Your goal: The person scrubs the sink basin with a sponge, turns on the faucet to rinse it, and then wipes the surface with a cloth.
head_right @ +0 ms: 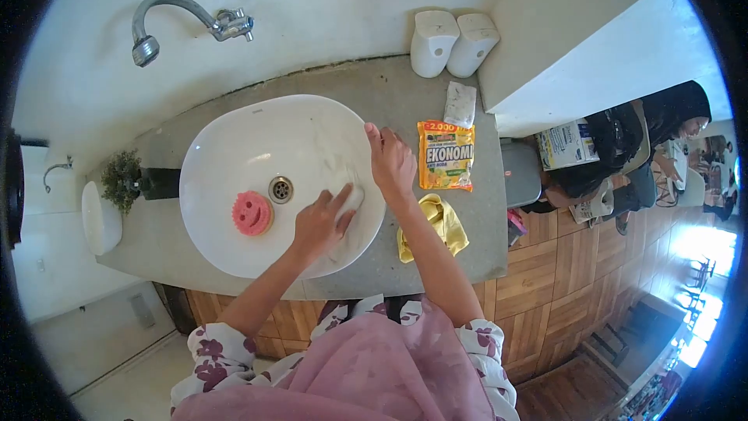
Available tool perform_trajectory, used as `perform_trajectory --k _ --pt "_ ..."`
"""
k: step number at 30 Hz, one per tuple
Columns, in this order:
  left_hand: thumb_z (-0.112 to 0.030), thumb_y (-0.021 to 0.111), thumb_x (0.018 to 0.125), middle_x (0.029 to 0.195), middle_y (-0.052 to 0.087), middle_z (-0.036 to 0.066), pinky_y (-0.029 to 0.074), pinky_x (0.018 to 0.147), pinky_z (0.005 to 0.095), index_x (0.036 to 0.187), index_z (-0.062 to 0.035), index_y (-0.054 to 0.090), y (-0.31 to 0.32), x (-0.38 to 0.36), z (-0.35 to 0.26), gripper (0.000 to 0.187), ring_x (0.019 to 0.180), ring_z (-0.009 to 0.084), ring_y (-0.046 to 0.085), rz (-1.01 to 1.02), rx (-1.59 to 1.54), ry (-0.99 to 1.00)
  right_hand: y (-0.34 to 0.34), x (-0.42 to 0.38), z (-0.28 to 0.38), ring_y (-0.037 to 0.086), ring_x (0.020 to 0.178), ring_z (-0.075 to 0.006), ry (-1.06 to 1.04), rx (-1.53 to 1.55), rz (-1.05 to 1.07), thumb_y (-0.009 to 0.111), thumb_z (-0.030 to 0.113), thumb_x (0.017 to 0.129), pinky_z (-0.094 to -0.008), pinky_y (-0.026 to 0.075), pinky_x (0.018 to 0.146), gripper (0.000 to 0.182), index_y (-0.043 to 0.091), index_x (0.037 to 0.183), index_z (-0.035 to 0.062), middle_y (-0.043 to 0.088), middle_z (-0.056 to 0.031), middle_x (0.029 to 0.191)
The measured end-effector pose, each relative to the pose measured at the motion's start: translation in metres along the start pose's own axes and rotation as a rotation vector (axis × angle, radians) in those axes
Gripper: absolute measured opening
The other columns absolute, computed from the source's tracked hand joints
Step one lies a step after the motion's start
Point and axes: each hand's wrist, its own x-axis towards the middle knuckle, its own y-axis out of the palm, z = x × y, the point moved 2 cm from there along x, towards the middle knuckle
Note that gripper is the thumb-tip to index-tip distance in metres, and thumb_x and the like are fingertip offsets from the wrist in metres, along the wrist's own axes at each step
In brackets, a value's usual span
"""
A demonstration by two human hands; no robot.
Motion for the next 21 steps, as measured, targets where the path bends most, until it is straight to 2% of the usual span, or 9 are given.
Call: perform_trajectory --k 2,3,5,8,12,16,18,21 --pt "-0.03 0.067 0.084 0.09 0.059 0.016 0.054 0.057 0.0399 0.134 -0.0139 0.053 -0.003 0.029 0.005 0.055 0.067 0.031 0.066 -0.132 0.037 -0.024 -0.001 0.001 0.002 0.063 0.081 -0.0433 0.055 -0.023 0.048 0.043 0.052 0.098 -0.0499 0.047 0.068 0.055 0.06 0.082 0.0018 0.065 -0.0213 0.086" --pt "-0.03 0.067 0.084 0.09 0.059 0.016 0.054 0.057 0.0399 0.134 -0.0139 0.053 -0.01 0.047 0.006 0.055 0.067 0.031 0.066 -0.131 0.034 -0.027 -0.001 0.0 0.002 0.063 0.081 -0.0433 0.055 -0.026 0.051 0.043 0.052 0.098 -0.0499 0.047 0.068 0.055 0.06 0.082 0.0018 0.065 -0.0213 0.086" --pt "-0.03 0.065 0.085 0.091 0.06 0.016 0.054 0.057 0.0407 0.135 -0.014 0.053 -0.027 0.076 0.007 0.053 0.068 0.032 0.066 -0.253 -0.023 -0.135 -0.001 0.0 0.002 0.062 0.08 -0.0433 0.025 0.012 0.014 0.043 0.052 0.098 -0.0496 0.047 0.067 0.055 0.061 0.082 0.0019 0.065 -0.0209 0.085" --pt "-0.03 0.064 0.086 0.092 0.06 0.016 0.054 0.057 0.0415 0.135 -0.014 0.052 -0.01 0.058 0.004 0.052 0.068 0.0329 0.066 -0.26 -0.026 -0.116 -0.004 -0.002 0.004 0.062 0.079 -0.0431 0.016 0.016 0.025 0.043 0.052 0.098 -0.0496 0.047 0.067 0.055 0.061 0.083 0.002 0.065 -0.0206 0.085" --pt "-0.03 0.064 0.086 0.095 0.06 0.016 0.054 0.058 0.0427 0.135 -0.015 0.052 0.005 -0.009 -0.005 0.052 0.069 0.0327 0.066 -0.09 -0.088 -0.106 -0.002 0.0 0.0 0.062 0.079 -0.043 0.02 0.019 0.027 0.043 0.052 0.098 -0.0497 0.047 0.066 0.055 0.062 0.083 0.0021 0.065 -0.0207 0.084" --pt "-0.03 0.064 0.087 0.098 0.06 0.017 0.054 0.058 0.0427 0.134 -0.0145 0.053 -0.001 0.021 0.007 0.051 0.069 0.033 0.066 -0.04 -0.036 -0.119 0.0 0.0 0.0 0.063 0.079 -0.0427 0.031 0.021 0.056 0.044 0.052 0.097 -0.0493 0.047 0.066 0.055 0.062 0.083 0.0021 0.064 -0.0211 0.081" --pt "-0.03 0.064 0.087 0.095 0.06 0.016 0.054 0.058 0.0426 0.134 -0.0131 0.053 -0.01 0.069 0.019 0.051 0.07 0.033 0.066 -0.34 0.0 -0.128 -0.004 0.002 0.002 0.063 0.078 -0.0426 0.034 0.021 0.054 0.045 0.052 0.097 -0.0492 0.047 0.066 0.055 0.062 0.083 0.0021 0.064 -0.0212 0.08" --pt "-0.031 0.064 0.087 0.094 0.06 0.016 0.054 0.058 0.0429 0.134 -0.012 0.053 -0.022 0.074 0.015 0.052 0.07 0.0333 0.066 -0.322 -0.038 -0.168 -0.003 -0.002 0.006 0.063 0.079 -0.0426 0.055 0.042 0.064 0.045 0.052 0.097 -0.049 0.047 0.066 0.054 0.062 0.083 0.0023 0.064 -0.021 0.081"
